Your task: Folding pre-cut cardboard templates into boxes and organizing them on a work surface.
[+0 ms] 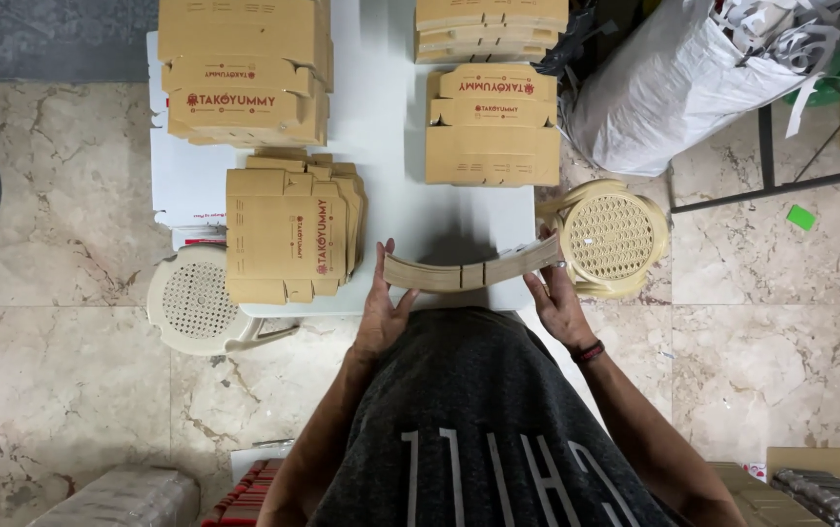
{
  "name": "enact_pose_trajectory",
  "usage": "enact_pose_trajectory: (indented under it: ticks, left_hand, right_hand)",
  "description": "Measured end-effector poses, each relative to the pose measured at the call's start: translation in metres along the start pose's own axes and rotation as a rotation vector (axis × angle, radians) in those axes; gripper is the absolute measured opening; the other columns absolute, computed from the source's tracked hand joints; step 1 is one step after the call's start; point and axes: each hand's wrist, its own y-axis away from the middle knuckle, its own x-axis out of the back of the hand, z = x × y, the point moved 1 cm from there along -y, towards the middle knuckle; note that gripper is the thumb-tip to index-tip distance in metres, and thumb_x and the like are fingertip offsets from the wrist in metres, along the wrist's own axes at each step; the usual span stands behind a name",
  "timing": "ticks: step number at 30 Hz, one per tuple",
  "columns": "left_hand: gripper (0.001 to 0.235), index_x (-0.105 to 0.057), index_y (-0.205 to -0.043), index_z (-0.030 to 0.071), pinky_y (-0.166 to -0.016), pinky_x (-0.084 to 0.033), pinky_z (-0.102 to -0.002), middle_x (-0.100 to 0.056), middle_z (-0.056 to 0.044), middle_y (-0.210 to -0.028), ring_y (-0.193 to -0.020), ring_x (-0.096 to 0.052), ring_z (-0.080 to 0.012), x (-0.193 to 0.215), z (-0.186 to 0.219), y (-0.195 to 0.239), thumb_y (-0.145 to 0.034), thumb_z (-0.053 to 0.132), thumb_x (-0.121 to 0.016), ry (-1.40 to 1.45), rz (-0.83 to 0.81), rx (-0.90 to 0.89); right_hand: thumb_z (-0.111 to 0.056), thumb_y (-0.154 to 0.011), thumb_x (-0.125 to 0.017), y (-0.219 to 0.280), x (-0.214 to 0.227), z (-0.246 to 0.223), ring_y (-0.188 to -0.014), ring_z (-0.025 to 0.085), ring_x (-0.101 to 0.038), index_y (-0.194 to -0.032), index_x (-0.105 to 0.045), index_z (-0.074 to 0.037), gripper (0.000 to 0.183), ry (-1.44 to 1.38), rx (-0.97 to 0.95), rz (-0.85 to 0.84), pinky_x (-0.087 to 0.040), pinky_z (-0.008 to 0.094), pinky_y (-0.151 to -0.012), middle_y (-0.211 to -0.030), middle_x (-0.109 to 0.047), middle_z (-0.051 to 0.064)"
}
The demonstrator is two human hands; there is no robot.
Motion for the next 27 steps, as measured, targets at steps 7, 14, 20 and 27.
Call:
enact_pose_trajectory:
  ticks: [7,14,20,27]
  left_hand:
    - [0.083,-0.044,-0.15,-0.002,-0.099,-0.056,-0.043,-0.062,-0.019,-0.131,-0.121,-0.064,-0.0354,0.004,-0.027,-0.02,-0.084,0.023,-0.087,-0.211,0.2,-0.174]
    - [0.066,-0.063,-0.136,0.007,-0.083,-0.062,-0.047,-0.07,-0.019,-0.118,-0.102,-0.071,-0.0359,-0.024,-0.115,-0.051,-0.079,0.027,-0.091,0.186,-0.019,0.594]
    - [0.052,-0.069,-0.119,0.012,-0.069,-0.056,-0.047,-0.071,-0.011,-0.096,-0.083,-0.074,-0.0283,-0.055,-0.119,-0.055,-0.072,0.028,-0.084,0.032,0.07,0.795]
    - [0.074,-0.044,-0.15,0.0,-0.096,-0.057,-0.055,-0.061,-0.031,-0.13,-0.116,-0.066,-0.0469,-0.035,-0.018,-0.058,-0.083,0.011,-0.075,0.123,0.059,0.725]
  right_hand:
    - [-0.017,-0.101,-0.064,-0.028,0.012,-0.023,-0.107,0.047,-0.064,-0.145,-0.045,0.009,0.056,0.304,0.279,0.188,-0.055,0.054,-0.094,-0.109,-0.056,0.025]
    - [-0.033,-0.099,-0.07,-0.068,0.011,0.027,-0.105,0.04,-0.069,-0.128,-0.062,0.0,0.044,0.3,-0.406,0.077,-0.058,0.05,-0.086,-0.11,-0.07,0.024]
    - [-0.057,-0.094,-0.063,-0.072,-0.001,0.106,-0.117,0.039,-0.067,-0.142,-0.056,-0.007,0.07,0.508,-0.646,0.109,-0.052,0.054,-0.101,-0.124,-0.071,0.02]
    - [-0.018,-0.099,-0.061,-0.052,0.016,-0.006,-0.126,0.047,-0.058,-0.147,-0.043,0.004,0.056,0.182,-0.454,0.099,-0.042,0.063,-0.109,-0.133,-0.059,0.033]
